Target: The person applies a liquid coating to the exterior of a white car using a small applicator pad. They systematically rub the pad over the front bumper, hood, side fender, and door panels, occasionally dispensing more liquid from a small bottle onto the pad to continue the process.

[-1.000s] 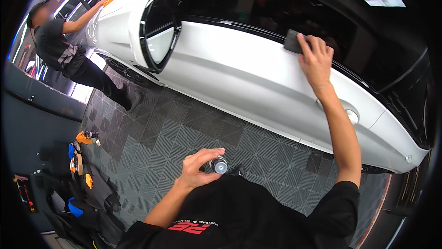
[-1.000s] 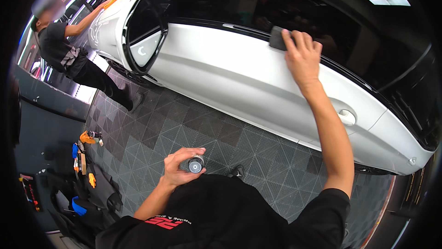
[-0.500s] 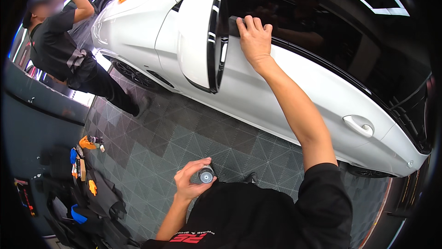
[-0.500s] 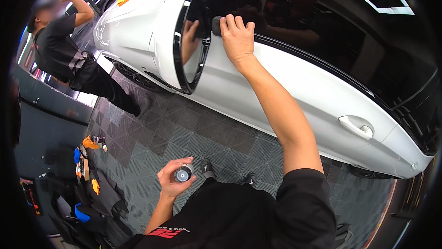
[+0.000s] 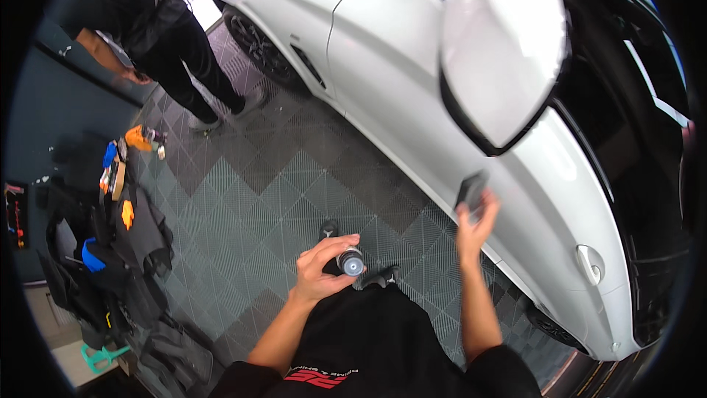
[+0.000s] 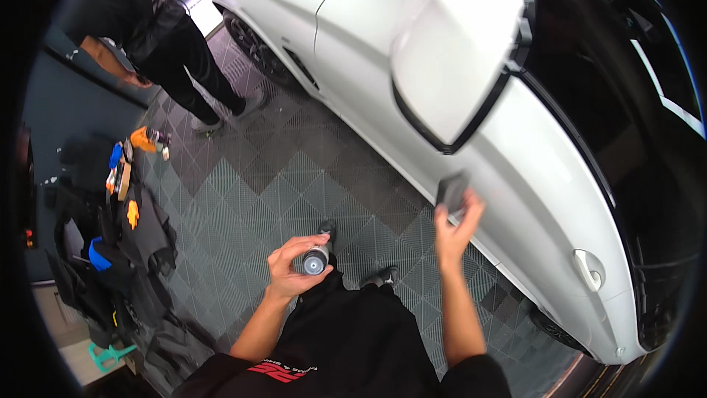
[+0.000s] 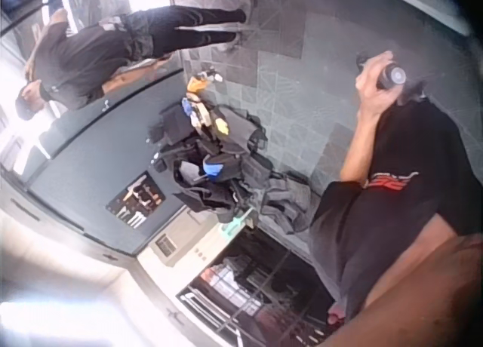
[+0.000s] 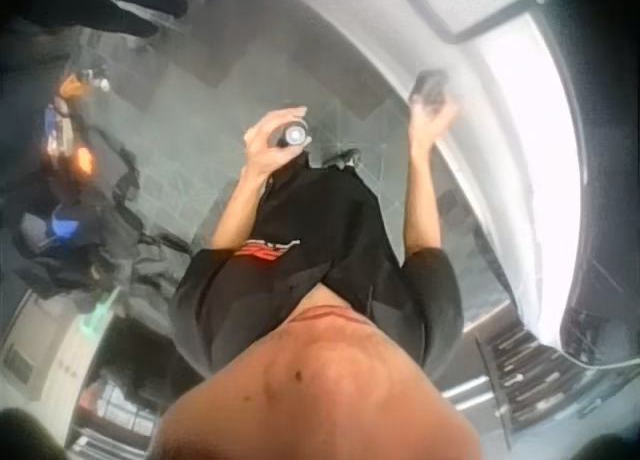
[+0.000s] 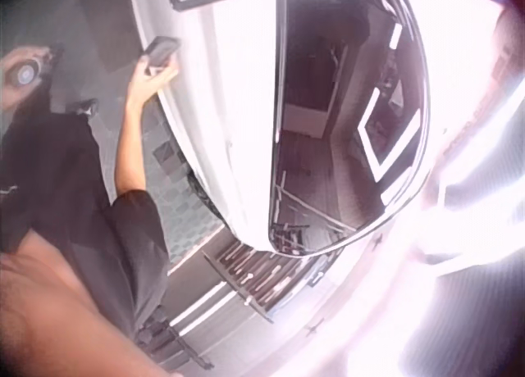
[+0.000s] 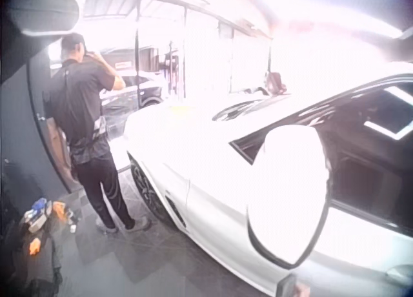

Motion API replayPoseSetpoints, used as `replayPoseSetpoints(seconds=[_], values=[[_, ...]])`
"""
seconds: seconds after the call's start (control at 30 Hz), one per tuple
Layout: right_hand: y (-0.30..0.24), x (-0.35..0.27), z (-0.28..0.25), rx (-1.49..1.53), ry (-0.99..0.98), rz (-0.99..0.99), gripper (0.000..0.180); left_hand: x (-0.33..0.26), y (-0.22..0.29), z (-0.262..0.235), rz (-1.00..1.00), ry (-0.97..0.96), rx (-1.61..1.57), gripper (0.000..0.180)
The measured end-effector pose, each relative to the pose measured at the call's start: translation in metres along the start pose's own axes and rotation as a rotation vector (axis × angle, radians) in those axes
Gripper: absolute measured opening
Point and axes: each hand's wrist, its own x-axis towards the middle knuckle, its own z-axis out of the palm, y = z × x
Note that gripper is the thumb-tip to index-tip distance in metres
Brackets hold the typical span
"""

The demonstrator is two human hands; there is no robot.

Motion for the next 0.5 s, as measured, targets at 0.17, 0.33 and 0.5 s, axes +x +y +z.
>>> replayPoseSetpoints(seconds=[0.17, 0.33, 0.5], values=[[0.099, -0.223, 0.031, 0.328, -0.063, 1.059, 0.047, -0.033, -0.075, 0.021, -0.198, 0.087, -0.179, 0.052], [0.224, -0.246, 0.158, -0.022, -0.188, 0.429, 0.053, -0.076, -0.268, 0.033, -0.204, -0.043, -0.105, 0.046], [0.320, -0.116, 0.378, -0.236, 0.172, -0.246, 0.054, -0.110, -0.428, 0.050, -0.262, 0.164, -0.163, 0.044]])
